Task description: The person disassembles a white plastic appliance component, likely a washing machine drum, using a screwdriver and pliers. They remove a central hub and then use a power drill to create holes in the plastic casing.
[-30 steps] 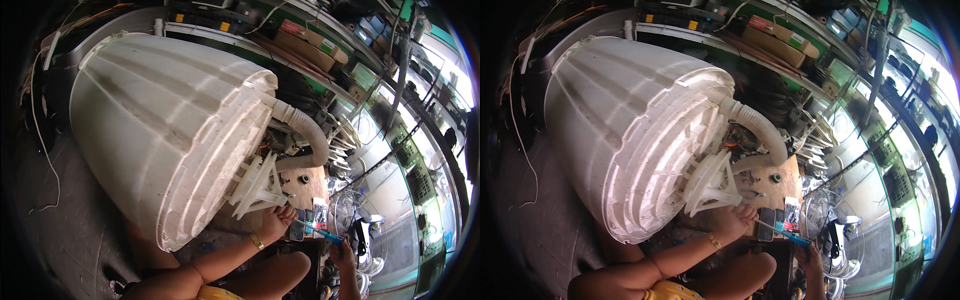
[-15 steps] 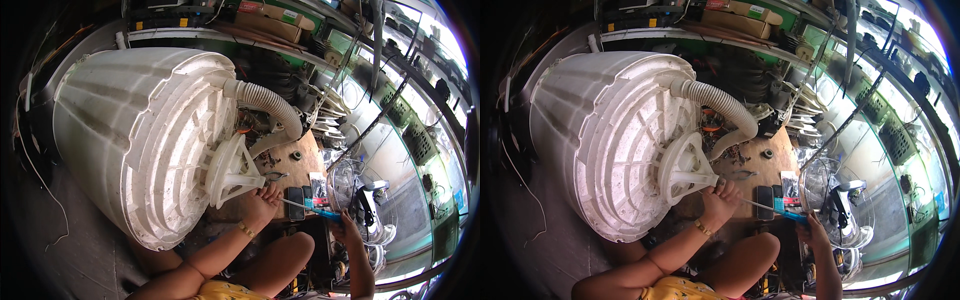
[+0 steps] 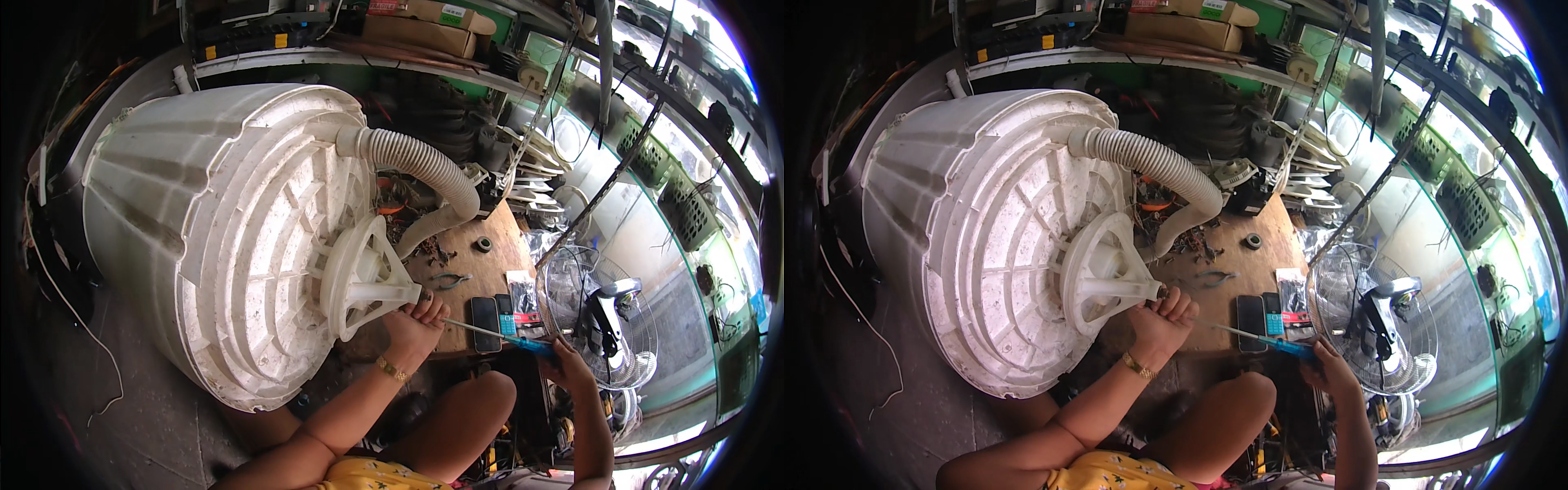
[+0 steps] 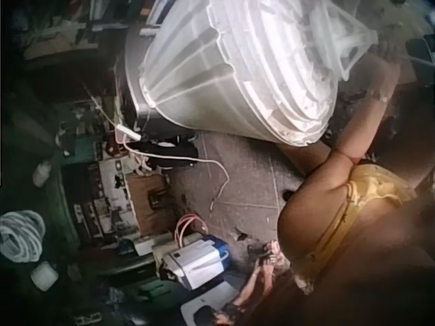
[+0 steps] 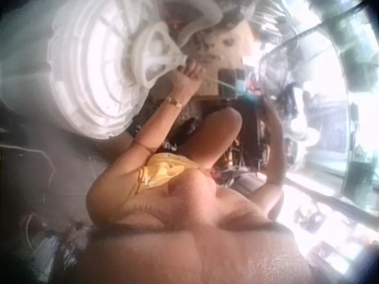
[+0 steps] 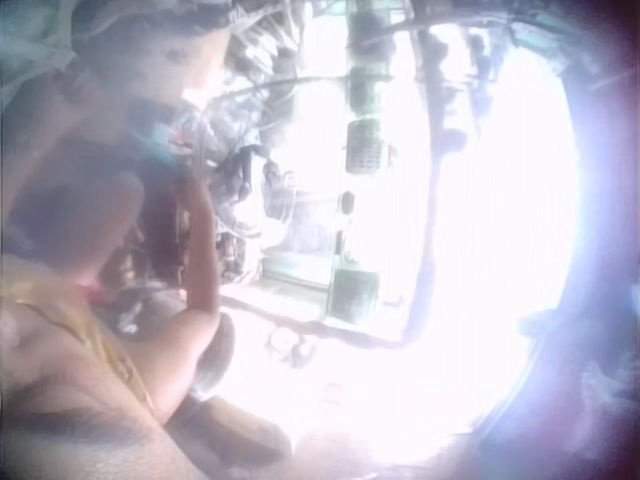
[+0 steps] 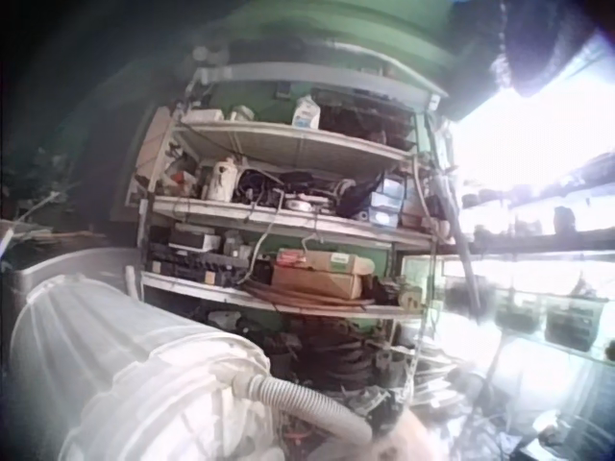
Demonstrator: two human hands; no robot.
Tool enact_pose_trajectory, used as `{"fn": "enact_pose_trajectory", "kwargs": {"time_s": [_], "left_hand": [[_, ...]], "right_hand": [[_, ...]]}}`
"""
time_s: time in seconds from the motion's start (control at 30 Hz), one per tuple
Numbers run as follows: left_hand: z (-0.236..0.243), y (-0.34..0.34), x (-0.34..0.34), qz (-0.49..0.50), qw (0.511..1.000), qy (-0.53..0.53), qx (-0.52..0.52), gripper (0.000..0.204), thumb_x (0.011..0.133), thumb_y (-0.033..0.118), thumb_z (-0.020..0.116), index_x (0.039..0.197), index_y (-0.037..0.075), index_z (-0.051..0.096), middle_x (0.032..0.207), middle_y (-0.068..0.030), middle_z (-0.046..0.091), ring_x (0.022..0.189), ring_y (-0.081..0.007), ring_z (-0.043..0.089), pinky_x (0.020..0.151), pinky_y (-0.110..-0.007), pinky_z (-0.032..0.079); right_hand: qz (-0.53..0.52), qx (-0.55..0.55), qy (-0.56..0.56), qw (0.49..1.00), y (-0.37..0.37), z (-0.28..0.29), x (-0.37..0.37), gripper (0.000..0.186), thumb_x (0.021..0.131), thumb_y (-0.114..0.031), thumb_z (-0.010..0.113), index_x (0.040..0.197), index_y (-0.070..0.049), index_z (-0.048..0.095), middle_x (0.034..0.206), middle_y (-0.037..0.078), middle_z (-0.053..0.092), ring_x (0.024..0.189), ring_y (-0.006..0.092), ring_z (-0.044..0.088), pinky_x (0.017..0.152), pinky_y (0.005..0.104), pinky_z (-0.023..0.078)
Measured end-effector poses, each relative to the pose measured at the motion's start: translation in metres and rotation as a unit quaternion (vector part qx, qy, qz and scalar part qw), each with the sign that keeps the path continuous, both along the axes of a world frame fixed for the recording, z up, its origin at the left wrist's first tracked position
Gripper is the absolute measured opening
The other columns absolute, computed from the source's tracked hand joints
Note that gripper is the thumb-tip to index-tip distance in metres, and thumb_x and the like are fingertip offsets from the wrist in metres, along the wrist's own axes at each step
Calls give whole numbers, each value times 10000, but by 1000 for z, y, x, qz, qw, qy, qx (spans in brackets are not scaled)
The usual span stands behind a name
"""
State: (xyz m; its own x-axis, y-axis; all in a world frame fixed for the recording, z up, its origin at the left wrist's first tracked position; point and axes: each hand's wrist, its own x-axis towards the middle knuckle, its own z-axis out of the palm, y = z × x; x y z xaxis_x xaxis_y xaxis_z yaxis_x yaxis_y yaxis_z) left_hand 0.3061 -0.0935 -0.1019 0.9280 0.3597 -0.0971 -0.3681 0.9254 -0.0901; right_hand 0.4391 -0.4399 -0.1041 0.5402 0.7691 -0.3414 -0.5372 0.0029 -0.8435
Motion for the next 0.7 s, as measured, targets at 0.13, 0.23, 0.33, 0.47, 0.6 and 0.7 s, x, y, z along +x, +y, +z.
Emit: {"fn": "enact_pose_trajectory", "kwargs": {"time_s": [0.13, 0.23, 0.33, 0.47, 0.6, 0.7], "left_hand": [[8, 3, 0, 5, 1000, 19, -7, 343, 761, 270, 513, 508, 154, 313, 525, 21, 262, 475, -123, 224, 549, -276, 261], [6, 6, -3, 11, 999, 34, -4, 338, 754, 263, 520, 508, 156, 314, 518, 22, 281, 470, -122, 226, 547, -277, 258], [-2, 12, -3, 28, 999, 2, 18, 343, 755, 258, 526, 506, 155, 314, 508, 16, 306, 465, -121, 225, 542, -278, 251], [1, 7, -2, 23, 999, 28, -27, 343, 750, 242, 539, 501, 146, 324, 529, -1, 358, 464, -120, 247, 547, -273, 261], [-14, 10, 4, 36, 999, -14, -18, 218, 790, 206, 571, 626, 123, 453, 633, -18, 463, 528, -126, 342, 594, -287, 316], [-37, 9, 5, 86, 996, -20, 29, 130, 867, 221, 569, 890, 97, 539, 855, -46, 565, 758, -172, 494, 756, -342, 402]], "right_hand": [[-76, 110, -125, 983, 0, -28, -6, 202, 981, -275, 515, 1131, -140, 494, 800, 92, 538, 647, 176, 536, 472, 304, 411], [-118, 70, -134, 981, 8, -30, -13, 192, 979, -274, 516, 1095, -123, 491, 813, 99, 552, 645, 194, 547, 485, 316, 434], [-46, -88, -71, 993, 24, 18, -22, 225, 985, -313, 496, 1092, -115, 490, 814, 109, 567, 614, 184, 556, 436, 286, 408], [-4, -141, -31, 990, 0, -1, 4, 236, 995, -342, 464, 1113, -140, 491, 762, 102, 563, 555, 140, 530, 374, 236, 323], [-93, 54, -15, 994, 11, -12, -3, 140, 975, -228, 522, 1079, -145, 479, 832, 75, 543, 656, 172, 505, 479, 266, 381], [-154, 69, -84, 982, 22, -18, -1, 195, 959, -259, 553, 1107, -153, 484, 899, 70, 566, 707, 192, 539, 504, 284, 418]]}}
